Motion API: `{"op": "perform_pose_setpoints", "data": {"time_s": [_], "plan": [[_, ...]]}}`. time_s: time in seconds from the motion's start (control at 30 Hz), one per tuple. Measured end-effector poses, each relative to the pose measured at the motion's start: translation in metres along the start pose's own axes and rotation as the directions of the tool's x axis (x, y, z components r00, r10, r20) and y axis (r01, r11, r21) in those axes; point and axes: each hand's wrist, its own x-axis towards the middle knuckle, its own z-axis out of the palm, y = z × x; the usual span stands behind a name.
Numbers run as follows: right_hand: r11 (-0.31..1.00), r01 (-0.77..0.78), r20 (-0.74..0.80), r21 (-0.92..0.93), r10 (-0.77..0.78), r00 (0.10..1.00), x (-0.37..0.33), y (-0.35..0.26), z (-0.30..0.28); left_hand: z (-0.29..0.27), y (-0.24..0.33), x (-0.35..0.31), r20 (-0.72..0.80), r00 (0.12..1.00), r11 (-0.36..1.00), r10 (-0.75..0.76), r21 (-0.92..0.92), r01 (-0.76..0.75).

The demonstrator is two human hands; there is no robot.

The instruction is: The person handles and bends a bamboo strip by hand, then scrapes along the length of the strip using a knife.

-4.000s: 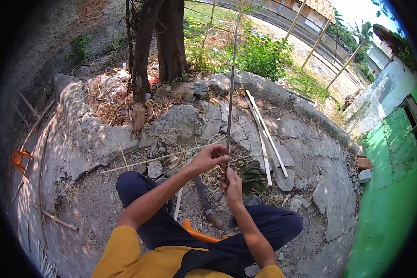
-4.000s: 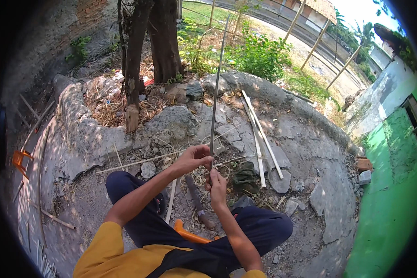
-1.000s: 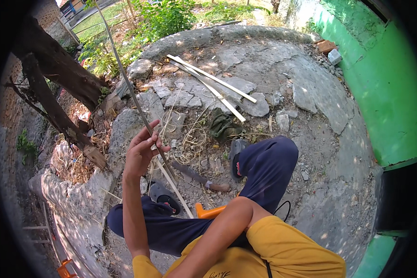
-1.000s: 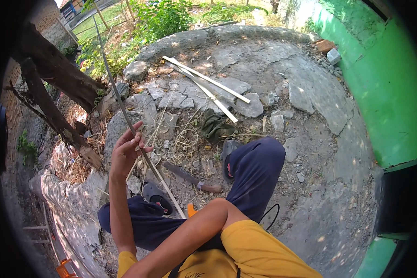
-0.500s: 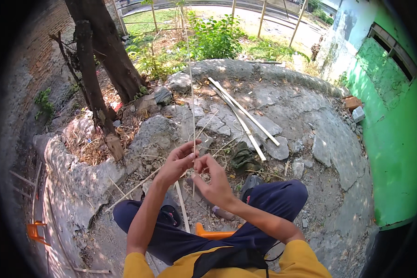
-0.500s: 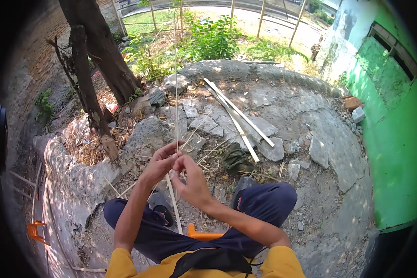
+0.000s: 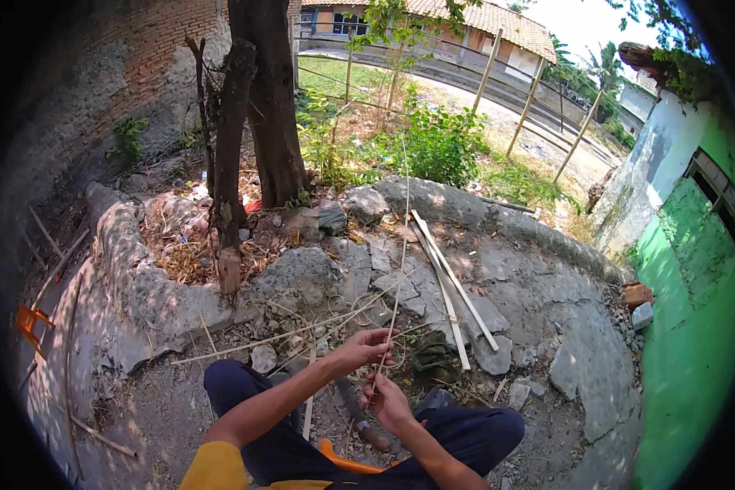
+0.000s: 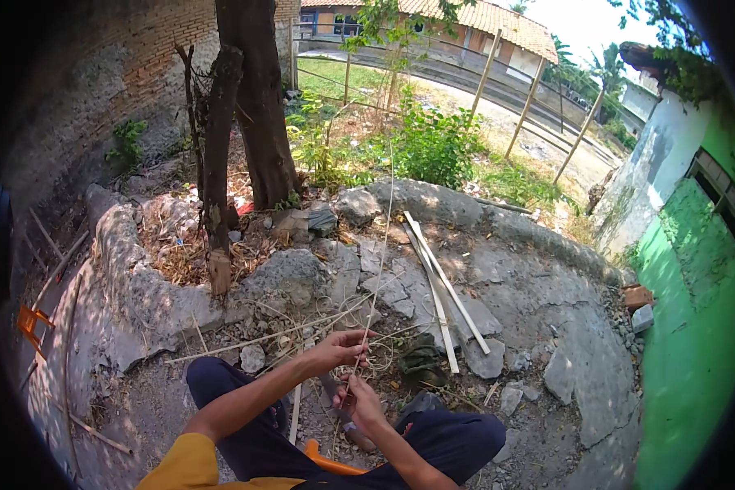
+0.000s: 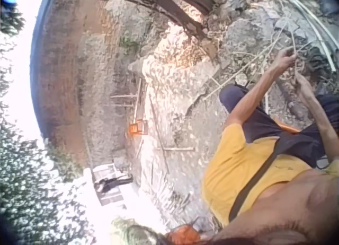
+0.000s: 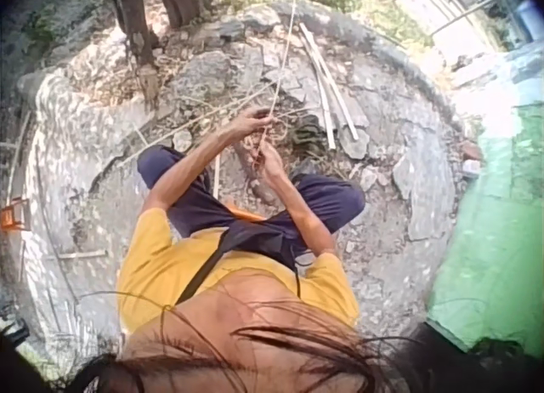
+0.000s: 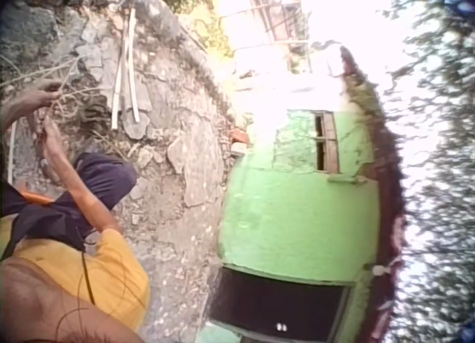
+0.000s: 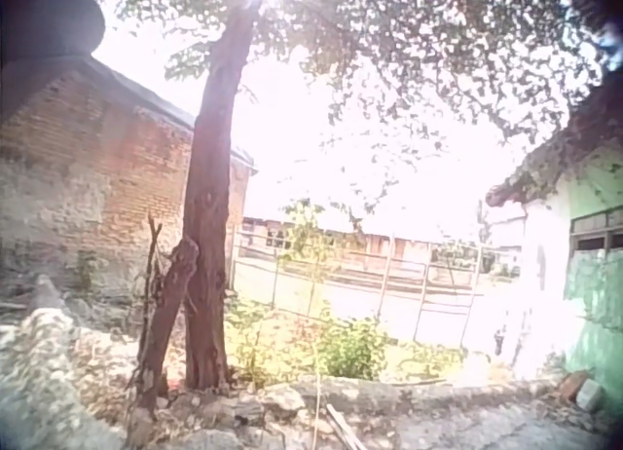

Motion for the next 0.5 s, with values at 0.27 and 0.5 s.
{"op": "perform_pose_setpoints", "data": {"time_s": [0.27, 0.5], "plan": [[0.997, -0.050, 0.034, 0.065, 0.048, 0.998, -0.001, 0.007, -0.007, -0.015, -0.024, 0.006, -0.016, 0.995, 0.995, -0.094, 0.019, 0.095], [0.997, -0.058, -0.008, 0.055, 0.058, 0.998, 0.000, 0.012, -0.009, -0.013, -0.023, 0.007, -0.029, 0.992, 0.992, -0.125, 0.015, 0.125]]}}
